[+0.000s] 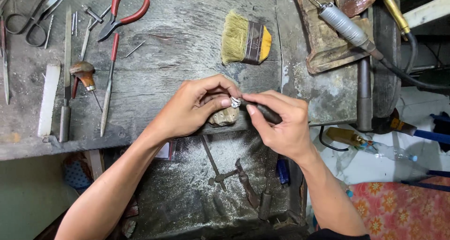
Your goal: Filing and cleaning a small jewelry component at a workbench
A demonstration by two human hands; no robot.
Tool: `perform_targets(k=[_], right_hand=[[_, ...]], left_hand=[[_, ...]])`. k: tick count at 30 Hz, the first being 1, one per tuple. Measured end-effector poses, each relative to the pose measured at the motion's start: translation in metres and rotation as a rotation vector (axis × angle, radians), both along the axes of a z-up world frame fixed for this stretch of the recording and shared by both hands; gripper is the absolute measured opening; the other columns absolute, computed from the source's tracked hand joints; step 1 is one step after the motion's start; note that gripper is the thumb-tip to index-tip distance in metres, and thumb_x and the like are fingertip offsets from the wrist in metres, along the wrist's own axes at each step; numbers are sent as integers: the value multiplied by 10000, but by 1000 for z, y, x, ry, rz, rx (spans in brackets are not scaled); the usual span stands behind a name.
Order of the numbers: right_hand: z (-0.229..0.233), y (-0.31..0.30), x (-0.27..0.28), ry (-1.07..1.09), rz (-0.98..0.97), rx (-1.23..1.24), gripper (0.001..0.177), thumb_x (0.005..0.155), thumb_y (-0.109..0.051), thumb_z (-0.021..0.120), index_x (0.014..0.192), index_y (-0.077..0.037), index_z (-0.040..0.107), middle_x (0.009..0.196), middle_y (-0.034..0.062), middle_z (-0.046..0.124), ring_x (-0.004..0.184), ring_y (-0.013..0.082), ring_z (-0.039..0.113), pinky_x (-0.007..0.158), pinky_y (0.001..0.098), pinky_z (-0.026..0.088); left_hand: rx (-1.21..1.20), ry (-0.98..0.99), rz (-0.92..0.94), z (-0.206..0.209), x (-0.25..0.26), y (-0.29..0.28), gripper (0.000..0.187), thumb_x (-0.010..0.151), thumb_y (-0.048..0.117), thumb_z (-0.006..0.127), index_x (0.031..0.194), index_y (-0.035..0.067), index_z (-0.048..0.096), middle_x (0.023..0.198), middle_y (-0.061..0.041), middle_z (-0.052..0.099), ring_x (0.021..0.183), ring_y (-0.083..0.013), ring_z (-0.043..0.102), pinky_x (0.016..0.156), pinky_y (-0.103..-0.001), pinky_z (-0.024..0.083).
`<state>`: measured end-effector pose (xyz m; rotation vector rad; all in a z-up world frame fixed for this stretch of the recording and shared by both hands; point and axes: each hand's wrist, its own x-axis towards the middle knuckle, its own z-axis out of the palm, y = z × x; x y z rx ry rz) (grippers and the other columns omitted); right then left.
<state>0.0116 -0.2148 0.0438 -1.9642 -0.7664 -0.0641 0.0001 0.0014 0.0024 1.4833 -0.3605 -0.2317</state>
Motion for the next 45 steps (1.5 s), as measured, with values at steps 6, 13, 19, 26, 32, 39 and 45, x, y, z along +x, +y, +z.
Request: perform_targets(k=[6,13,19,26,32,39,45], right_hand=[[-5,-1,-1,-55,10,-52,92,914,23,670,908,-17,753,808,113,745,704,300,738,625,368,575],[-7,2,0,-30,68,37,151,905,78,612,912,5,744,779,150,730,678,268,716,633,381,590],[-10,3,-6,-61,19,22,133,904,91,632,895,12,738,800,128,728,699,272,728,646,370,588],[-23,-2,-9,-112,-16,55,128,919,42,651,1011,8,733,862,154,737,758,350,736,661,401,582],[-29,-7,-19,-156,-160,68,293,966,-28,679,1258,-29,698,925,165,684,710,252,658,613,359,541],[-31,11,-17,-239,-309,90,153,862,-47,829,1001,-104,800,879,105,678,658,221,622,608,305,535],[-39,15,-13,-239,-331,109,131,857,-51,844,973,-92,800,849,122,674,663,219,614,618,322,519]], left_hand=[[138,-44,22,3,2,-1,124,986,48,635,1093,92,679,982,-125,791,659,-104,526,616,-245,486],[164,-30,36,4,1,-4,116,979,38,639,1074,92,678,981,-142,811,573,-106,503,553,-226,419],[149,-23,12,1,1,-3,123,985,49,639,1078,123,668,1008,-100,813,650,-98,519,590,-221,417],[175,-38,-10,4,3,-2,129,995,92,623,1119,114,653,1012,-101,806,795,-137,592,711,-291,516],[32,4,-11,-6,1,-4,183,1008,81,620,1186,46,638,1003,-142,770,889,-190,625,865,-363,543],[34,-19,30,-7,5,-5,191,1043,85,570,1188,24,677,945,-119,764,905,-155,612,915,-379,534],[83,-54,43,1,5,-5,216,1041,94,575,1194,18,707,904,-138,764,880,-164,625,885,-393,545]])
